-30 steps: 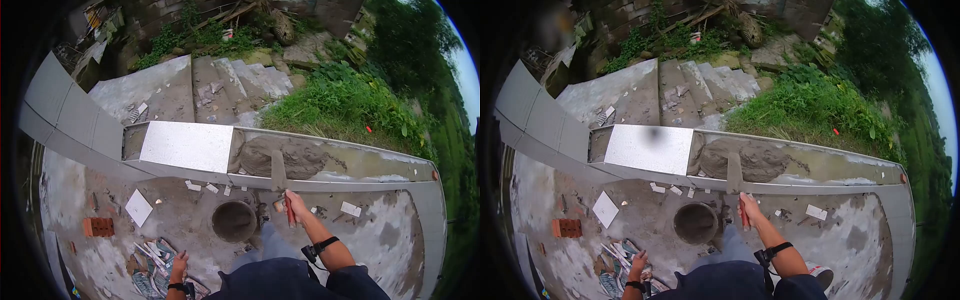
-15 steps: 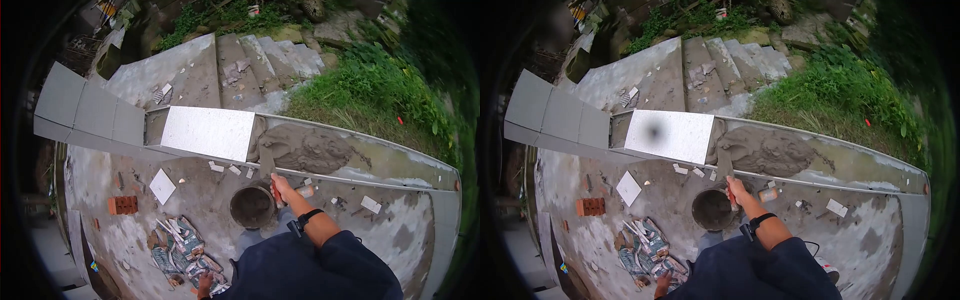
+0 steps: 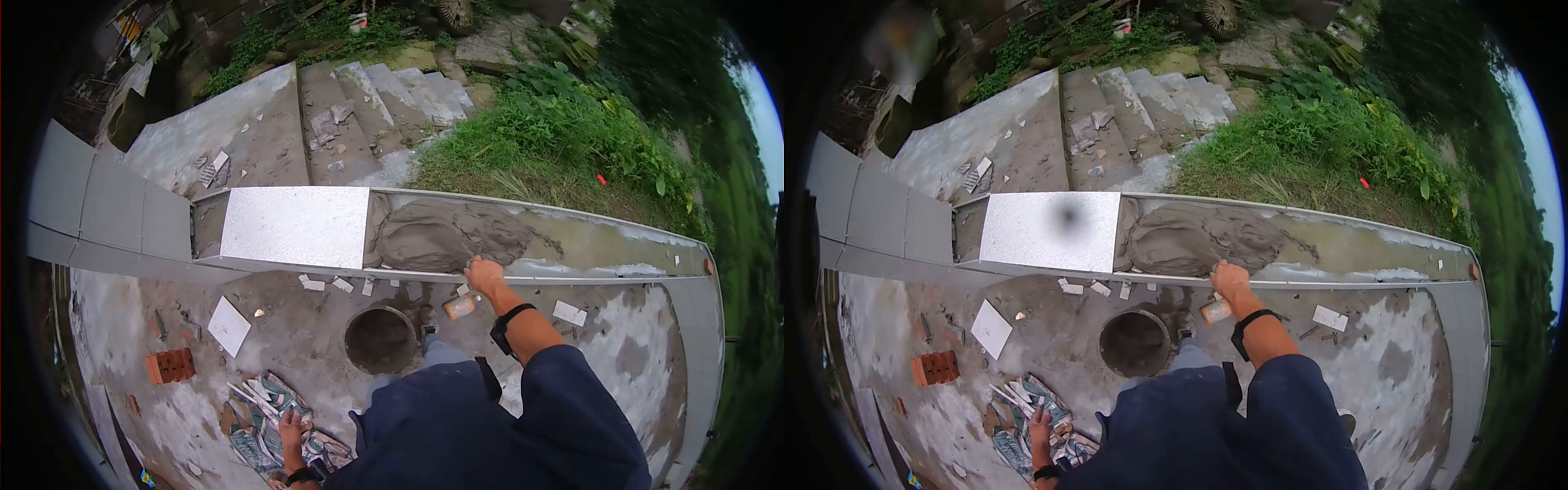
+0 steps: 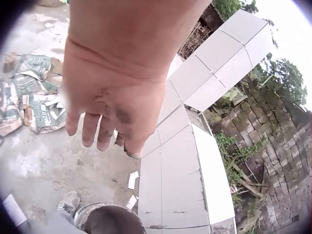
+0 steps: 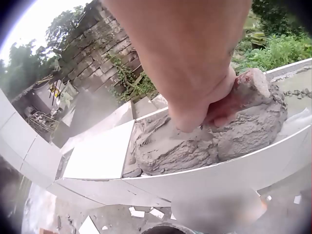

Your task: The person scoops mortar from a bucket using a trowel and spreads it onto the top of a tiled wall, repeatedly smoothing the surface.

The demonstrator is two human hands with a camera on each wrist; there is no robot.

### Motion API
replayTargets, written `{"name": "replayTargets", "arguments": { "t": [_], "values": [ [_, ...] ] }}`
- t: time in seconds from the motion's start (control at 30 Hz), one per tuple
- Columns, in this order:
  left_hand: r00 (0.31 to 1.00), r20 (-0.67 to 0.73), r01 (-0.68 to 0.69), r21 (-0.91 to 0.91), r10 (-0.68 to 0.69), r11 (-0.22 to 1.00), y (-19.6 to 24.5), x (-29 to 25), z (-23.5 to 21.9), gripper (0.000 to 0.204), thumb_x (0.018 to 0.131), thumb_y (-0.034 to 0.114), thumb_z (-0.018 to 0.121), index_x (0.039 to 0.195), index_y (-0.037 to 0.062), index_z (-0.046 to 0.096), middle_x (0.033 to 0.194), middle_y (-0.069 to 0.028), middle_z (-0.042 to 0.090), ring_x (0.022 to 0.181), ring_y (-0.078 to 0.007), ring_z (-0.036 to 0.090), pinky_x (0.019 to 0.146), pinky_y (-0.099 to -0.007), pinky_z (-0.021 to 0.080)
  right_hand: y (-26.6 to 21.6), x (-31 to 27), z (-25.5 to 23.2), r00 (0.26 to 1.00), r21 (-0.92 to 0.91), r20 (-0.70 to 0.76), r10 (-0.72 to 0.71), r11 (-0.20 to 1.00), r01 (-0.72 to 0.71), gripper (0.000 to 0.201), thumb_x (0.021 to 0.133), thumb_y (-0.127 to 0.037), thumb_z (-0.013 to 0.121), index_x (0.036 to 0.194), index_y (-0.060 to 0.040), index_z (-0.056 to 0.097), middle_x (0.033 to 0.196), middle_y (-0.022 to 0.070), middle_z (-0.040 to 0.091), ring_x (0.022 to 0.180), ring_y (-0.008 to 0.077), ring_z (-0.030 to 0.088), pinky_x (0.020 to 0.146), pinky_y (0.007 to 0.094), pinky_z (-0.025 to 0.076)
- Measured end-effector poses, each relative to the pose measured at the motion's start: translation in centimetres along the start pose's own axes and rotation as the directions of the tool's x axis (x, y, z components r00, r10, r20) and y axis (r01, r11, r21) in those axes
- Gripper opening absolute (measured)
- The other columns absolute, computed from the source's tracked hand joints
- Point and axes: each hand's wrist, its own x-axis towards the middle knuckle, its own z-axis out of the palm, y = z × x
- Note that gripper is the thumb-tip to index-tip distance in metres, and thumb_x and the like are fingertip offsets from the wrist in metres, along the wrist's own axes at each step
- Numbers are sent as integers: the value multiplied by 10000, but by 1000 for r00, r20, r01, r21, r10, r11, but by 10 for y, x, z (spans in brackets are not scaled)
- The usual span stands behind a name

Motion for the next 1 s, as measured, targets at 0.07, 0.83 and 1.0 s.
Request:
{"name": "replayTargets", "arguments": {
  "t": [0.07, 0.83, 1.0],
  "values": [
    [999, -21, 45, -114, -48, 992, 41, -8, -2, 513, 976, 215, 600, 1391, -76, 523, 1273, -200, 651, 1076, -247, 644, 780, -357, 561, 19, -9, -1, 998, -14, 8, 54, 998, -54, 489, 987, -412, 540, 1198, 29, 559, 1102, 230, 709, 1064, 389, 677, 897, 483, 536],
    [969, 119, 222, -20, -218, 975, 37, -8, 19, 546, 964, 247, 636, 1381, -87, 520, 1106, -139, 700, 897, -207, 699, 705, -290, 549, 109, -47, -10, 903, 917, 399, 161, -70, -393, 433, 1017, -505, 490, 967, -77, 540, 738, 66, 572, 549, 184, 545, 500, 343, 474],
    [995, 99, -26, 109, 15, 994, 82, 17, 2, 505, 980, 191, 610, 1385, -95, 513, 1327, -223, 619, 1166, -263, 629, 1004, -335, 481, -34, 10, 30, 859, 784, 485, -164, -353, -510, 423, 1033, -512, 468, 979, -94, 500, 729, 49, 531, 522, 150, 495, 476, 332, 451]
  ]
}}
